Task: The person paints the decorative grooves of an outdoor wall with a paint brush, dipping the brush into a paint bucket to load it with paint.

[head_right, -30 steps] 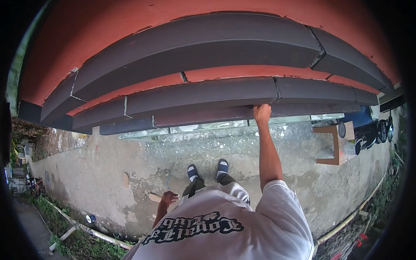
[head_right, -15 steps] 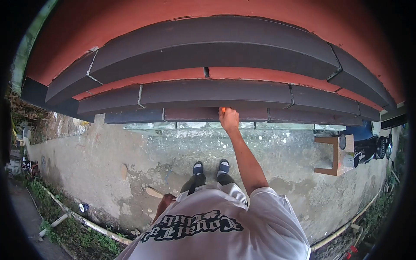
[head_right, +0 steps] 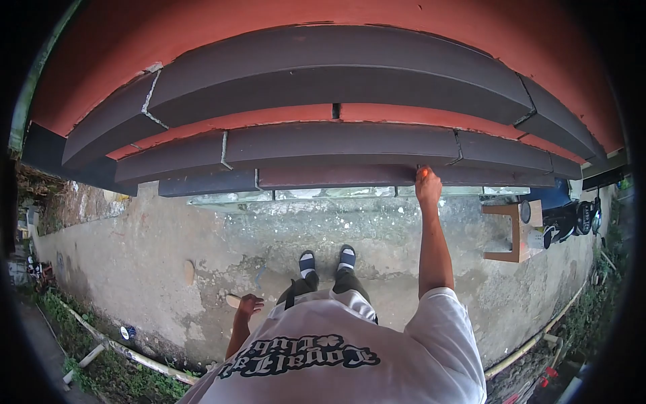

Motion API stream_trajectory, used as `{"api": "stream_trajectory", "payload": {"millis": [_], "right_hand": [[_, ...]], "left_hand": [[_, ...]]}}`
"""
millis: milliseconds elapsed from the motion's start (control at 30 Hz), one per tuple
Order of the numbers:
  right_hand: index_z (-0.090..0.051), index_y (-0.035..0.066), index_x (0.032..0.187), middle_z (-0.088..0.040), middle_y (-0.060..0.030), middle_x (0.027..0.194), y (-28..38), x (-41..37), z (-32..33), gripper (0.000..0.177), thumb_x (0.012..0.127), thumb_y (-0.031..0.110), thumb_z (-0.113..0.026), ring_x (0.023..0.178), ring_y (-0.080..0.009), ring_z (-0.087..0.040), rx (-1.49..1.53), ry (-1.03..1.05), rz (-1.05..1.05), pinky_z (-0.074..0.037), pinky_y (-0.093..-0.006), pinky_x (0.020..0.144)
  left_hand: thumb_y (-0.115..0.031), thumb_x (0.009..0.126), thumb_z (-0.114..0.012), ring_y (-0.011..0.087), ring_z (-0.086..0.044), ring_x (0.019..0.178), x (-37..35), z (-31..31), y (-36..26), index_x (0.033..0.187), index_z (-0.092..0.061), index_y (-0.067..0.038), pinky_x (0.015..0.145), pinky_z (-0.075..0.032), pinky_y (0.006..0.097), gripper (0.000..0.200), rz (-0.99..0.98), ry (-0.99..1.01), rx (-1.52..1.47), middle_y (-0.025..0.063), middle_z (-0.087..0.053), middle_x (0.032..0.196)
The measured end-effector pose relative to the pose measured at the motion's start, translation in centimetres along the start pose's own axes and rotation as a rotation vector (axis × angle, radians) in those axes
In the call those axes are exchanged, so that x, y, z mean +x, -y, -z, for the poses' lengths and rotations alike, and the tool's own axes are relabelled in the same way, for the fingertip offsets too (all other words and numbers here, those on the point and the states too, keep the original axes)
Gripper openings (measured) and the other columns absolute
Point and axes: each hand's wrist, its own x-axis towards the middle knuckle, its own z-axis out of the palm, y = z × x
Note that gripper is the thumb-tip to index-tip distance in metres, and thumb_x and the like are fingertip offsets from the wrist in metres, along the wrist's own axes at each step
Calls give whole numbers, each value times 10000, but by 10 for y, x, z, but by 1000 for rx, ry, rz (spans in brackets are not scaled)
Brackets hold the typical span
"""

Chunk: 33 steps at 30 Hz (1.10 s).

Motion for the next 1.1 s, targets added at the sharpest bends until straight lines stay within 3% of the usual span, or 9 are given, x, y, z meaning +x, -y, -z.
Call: {"api": "stream_trajectory", "payload": {"millis": [133, 233, 333, 367, 467, 667, 800, 967, 1100], "right_hand": [[-619, 134, 1093, -684, -227, 892, 35, -16, -32, 211, 911, 233, -577, 820, -457, -662, -169, 48, 90, -529, -553, 710], [-613, 103, 1078, -689, -178, 944, 107, -47, -73, 246, 840, 139, -660, 815, -408, -682, -123, 57, 220, -565, -501, 714], [-612, 73, 1070, -688, -192, 925, 189, -78, -97, 254, 831, 144, -658, 796, -394, -680, 4, 115, 320, -566, -494, 716], [-649, 113, 1021, -676, -217, 936, 212, -86, -111, 197, 841, 194, -654, 824, -439, -659, 127, 148, 299, -537, -525, 745], [-651, 81, 981, -692, -205, 859, 279, -111, -143, 152, 857, 170, -649, 805, -415, -674, 251, 250, 243, -545, -518, 759], [-684, 94, 913, -694, -165, 761, 363, -151, -158, 96, 875, 180, -662, 775, -368, -692, 633, 363, 189, -538, -437, 727], [-697, 84, 926, -706, -134, 765, 357, -153, -177, 120, 879, 192, -676, 752, -293, -710, 799, 399, 119, -532, -371, 722], [-704, 55, 891, -727, -105, 785, 271, -117, -172, 135, 870, 186, -681, 768, -245, -723, 887, 277, -21, -538, -341, 726], [-702, 57, 888, -718, -128, 769, 201, -75, -134, 111, 887, 155, -650, 752, -275, -724, 495, 161, 92, -554, -392, 704]], "left_hand": [[-183, 908, -538, 267, -683, 921, -2, 8, 15, 1041, -600, -32, 792, -531, 428, 211, 67, 20, -35, 146, -695, 1051], [-214, 932, -502, 261, -684, 924, -10, 12, 26, 1051, -599, -28, 788, -533, 423, 241, 67, 18, -6, 148, -696, 1055], [-231, 948, -476, 258, -684, 932, -15, 19, 39, 1051, -598, -26, 787, -533, 423, 260, 51, -1, -24, 147, -696, 1058], [-231, 950, -474, 258, -684, 934, -16, 21, 43, 1053, -598, -26, 786, -533, 423, 261, 48, -9, -58, 146, -696, 1058], [-233, 956, -463, 258, -684, 940, -16, 27, 57, 1054, -598, -28, 783, -533, 419, 265, 40, -34, -120, 140, -697, 1061], [-200, 934, -497, 272, -687, 933, -24, 40, 72, 1056, -597, -18, 779, -533, 421, 241, 57, -43, -151, 140, -698, 1060], [-182, 910, -534, 275, -689, 920, -27, 49, 67, 1058, -601, -10, 778, -533, 421, 236, 68, -39, -140, 142, -697, 1051], [-240, 936, -489, 282, -670, 986, -11, 61, 61, 1084, -582, -19, 841, -521, 432, 282, 81, -4, -89, 146, -683, 1111], [-291, 963, -463, 294, -659, 1024, 1, 69, 59, 1149, -556, -31, 878, -513, 454, 333, 42, 18, -96, 152, -678, 1143]]}}
